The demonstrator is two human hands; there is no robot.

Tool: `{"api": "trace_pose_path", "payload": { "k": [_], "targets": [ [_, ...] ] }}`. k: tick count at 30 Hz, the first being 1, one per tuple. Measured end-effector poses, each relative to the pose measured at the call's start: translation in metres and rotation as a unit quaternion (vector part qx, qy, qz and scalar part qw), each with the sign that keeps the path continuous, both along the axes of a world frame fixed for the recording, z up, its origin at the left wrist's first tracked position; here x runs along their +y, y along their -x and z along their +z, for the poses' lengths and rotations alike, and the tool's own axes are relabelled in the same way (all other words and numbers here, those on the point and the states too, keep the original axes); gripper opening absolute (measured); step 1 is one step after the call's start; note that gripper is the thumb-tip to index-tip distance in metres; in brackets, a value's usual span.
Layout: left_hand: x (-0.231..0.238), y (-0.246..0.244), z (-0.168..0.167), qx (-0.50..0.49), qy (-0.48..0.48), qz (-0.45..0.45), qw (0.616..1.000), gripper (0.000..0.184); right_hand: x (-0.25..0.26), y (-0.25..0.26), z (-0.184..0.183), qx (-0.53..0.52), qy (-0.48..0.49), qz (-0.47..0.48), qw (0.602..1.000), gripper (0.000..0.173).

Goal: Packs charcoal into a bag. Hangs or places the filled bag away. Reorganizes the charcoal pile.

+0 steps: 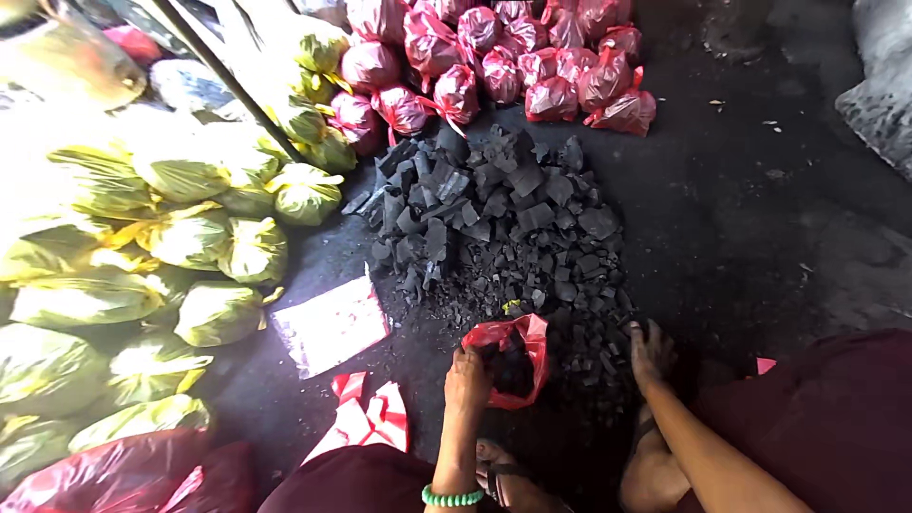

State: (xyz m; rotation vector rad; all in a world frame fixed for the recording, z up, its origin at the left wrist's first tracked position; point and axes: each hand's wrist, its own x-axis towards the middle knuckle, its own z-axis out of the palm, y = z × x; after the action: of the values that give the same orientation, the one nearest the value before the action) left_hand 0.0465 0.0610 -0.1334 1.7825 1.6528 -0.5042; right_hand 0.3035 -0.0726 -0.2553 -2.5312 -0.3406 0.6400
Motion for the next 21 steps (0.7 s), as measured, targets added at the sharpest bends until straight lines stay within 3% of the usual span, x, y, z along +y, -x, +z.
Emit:
{"api": "trace_pose_path", "payload": {
  "k": [8, 11, 13, 16, 21],
  "targets": [
    [-0.004, 0.019, 0.000, -0.104, 0.011, 0.052, 0.993, 0.046, 0.038, 0.030, 0.004, -0.062, -0.135, 0.156, 0.977, 0.077],
    [-0.004, 0.017, -0.001, -0.107, 0.030, 0.048, 0.993, 0.057, 0.049, 0.035, 0.006, -0.065, -0.165, 0.208, 0.962, 0.072],
    [-0.004, 0.016, -0.003, -0.121, 0.021, 0.056, 0.991, 0.063, 0.059, 0.031, 0.009, -0.018, -0.171, 0.222, 0.960, 0.060],
    [-0.004, 0.017, -0.006, -0.141, 0.003, 0.069, 0.988, 0.068, 0.073, 0.016, 0.011, 0.099, -0.208, 0.174, 0.957, 0.056],
    [-0.007, 0.020, -0.006, -0.176, -0.014, 0.086, 0.981, 0.071, 0.079, 0.029, 0.041, 0.338, -0.328, 0.017, 0.882, 0.043]
  ]
}}
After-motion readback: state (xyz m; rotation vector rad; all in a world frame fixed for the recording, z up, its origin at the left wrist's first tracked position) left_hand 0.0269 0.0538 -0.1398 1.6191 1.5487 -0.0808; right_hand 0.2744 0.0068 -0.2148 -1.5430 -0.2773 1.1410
